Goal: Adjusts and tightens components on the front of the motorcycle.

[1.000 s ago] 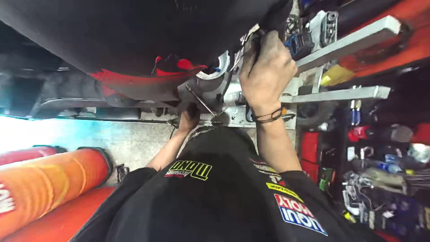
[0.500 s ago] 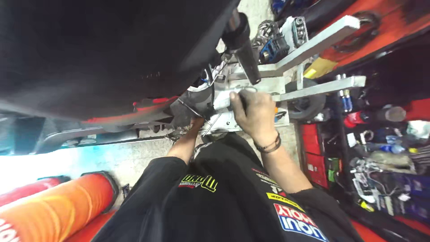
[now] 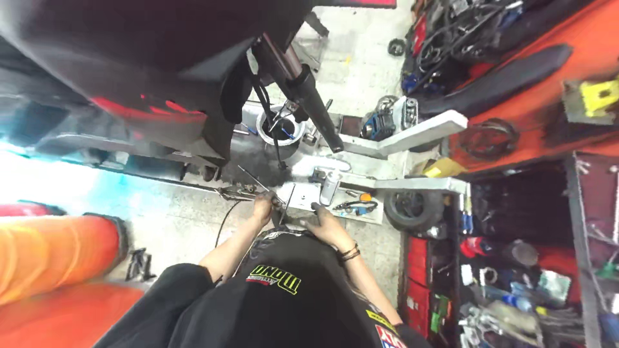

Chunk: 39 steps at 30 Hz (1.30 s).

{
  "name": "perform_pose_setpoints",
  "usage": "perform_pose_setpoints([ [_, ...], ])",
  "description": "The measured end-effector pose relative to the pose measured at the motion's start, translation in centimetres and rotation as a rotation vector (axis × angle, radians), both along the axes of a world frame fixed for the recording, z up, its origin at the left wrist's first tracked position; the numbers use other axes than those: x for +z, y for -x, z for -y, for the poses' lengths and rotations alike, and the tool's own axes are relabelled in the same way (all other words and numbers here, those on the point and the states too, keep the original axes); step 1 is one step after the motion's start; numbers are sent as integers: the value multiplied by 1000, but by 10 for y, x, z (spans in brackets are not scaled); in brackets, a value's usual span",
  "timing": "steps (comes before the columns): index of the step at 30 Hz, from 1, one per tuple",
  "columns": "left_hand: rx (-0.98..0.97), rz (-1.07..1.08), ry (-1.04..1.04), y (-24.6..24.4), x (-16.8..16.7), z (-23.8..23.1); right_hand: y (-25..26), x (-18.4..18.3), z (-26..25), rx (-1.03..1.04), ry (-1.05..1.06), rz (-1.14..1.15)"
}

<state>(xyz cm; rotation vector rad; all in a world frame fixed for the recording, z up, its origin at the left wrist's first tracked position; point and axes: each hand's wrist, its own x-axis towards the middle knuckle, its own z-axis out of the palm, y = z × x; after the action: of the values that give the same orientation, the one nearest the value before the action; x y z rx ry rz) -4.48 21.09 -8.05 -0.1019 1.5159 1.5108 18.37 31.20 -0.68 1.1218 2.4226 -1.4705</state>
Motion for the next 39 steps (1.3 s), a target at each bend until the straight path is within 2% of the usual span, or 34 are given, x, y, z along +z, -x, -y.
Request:
perform_pose_setpoints([
  [3, -8, 0, -153, -63, 49, 12, -23, 7, 4, 148, 18, -190],
  [4, -37, -8, -207, -85, 63, 13, -33, 9, 9, 142, 15, -273],
  [6, -119, -64, -308, -118, 86, 12, -62, 10, 20, 0, 4, -472],
  [9, -170, -251, -353, -117, 134, 0, -101, 27, 30, -234, 27, -738],
  [11, -172, -326, -432, -101, 165, -16, -122, 50, 27, -253, -47, -835],
  [13, -243, -344, -571, -84, 193, -36, -124, 77, 25, -232, -216, -900],
  [17, -329, -311, -766, -60, 222, -77, -109, 127, 39, -226, -674, -779],
  [19, -340, -260, -835, -50, 226, -89, -95, 143, 51, -262, -824, -716],
  [27, -413, -60, -901, -3, 221, -95, -36, 153, 88, -398, -988, -523],
  [33, -424, 31, -907, 7, 225, -88, -7, 184, 112, -376, -1271, -305],
  [34, -433, 59, -906, 3, 226, -85, -3, 189, 117, -372, -1248, -281],
  [36, -535, 233, -921, -20, 231, -66, 3, 193, 127, -403, -1058, -315],
  [39, -667, 673, -947, -62, 255, -30, 8, 200, 137, -584, -546, -548],
])
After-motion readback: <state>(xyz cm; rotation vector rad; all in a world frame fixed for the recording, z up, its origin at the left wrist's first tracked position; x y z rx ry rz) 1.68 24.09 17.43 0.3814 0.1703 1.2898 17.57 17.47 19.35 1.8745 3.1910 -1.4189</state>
